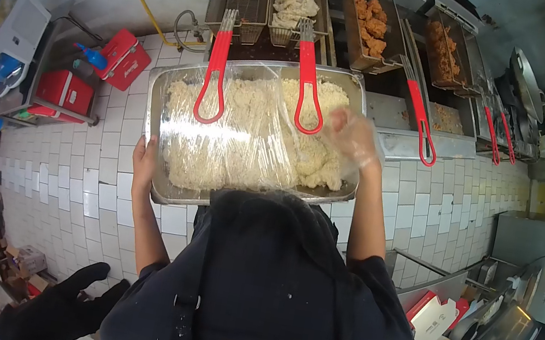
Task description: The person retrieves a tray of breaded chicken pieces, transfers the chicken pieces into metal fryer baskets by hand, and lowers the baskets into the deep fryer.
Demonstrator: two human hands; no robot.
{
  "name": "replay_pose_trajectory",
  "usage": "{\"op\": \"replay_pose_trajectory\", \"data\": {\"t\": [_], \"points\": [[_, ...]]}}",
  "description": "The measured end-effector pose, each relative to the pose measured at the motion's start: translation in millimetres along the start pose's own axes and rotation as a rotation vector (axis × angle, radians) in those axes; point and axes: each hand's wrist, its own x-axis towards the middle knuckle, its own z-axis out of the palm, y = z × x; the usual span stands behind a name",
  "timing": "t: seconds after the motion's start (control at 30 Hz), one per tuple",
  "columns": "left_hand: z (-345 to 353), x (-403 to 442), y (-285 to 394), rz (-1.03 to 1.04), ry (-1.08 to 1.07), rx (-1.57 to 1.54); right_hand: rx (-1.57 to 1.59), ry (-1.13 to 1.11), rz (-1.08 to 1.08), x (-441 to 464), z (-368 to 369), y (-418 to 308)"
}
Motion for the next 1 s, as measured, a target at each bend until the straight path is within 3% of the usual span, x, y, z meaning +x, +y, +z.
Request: {"op": "replay_pose_trajectory", "data": {"t": [0.07,0.17,0.27,0.37,0.47,0.53,0.57,0.63,0.67,0.73,0.77,0.83,0.93,1.0], "points": [[2,1,3,-0.015,-0.008,0.044,-0.005,0.073,-0.050,31,14,7],[0,5,-8,0.054,-0.034,-0.026,-0.437,0.237,0.035,66,50,24],[-1,7,-12,0.043,-0.006,-0.041,-0.554,0.225,-0.003,72,48,15],[-5,9,-15,0.053,-0.029,-0.012,-0.545,-0.040,0.208,75,41,16],[-2,6,-12,0.042,-0.030,-0.040,-0.500,-0.014,0.103,61,36,16],[0,8,-7,0.033,-0.037,-0.071,-0.324,0.128,-0.049,58,41,33],[-1,5,-7,0.011,-0.053,-0.084,-0.325,0.120,-0.051,51,29,23],[-1,3,-4,-0.017,-0.057,-0.108,-0.147,-0.056,0.157,39,-15,-17],[0,4,-3,-0.039,-0.067,-0.131,-0.143,-0.056,0.158,38,-23,-20],[-1,7,-6,-0.040,-0.057,-0.127,0.286,-0.079,0.022,34,-30,-21],[-2,8,-7,-0.038,-0.048,-0.131,0.293,-0.079,0.030,37,-23,-19],[-3,7,-7,-0.050,-0.064,-0.144,0.009,-0.106,0.217,56,9,-8],[-2,5,-10,-0.051,-0.077,-0.179,-0.904,0.139,-0.292,90,139,69],[-1,10,-11,-0.028,-0.071,-0.201,-0.697,0.172,-0.235,58,110,18]]}}
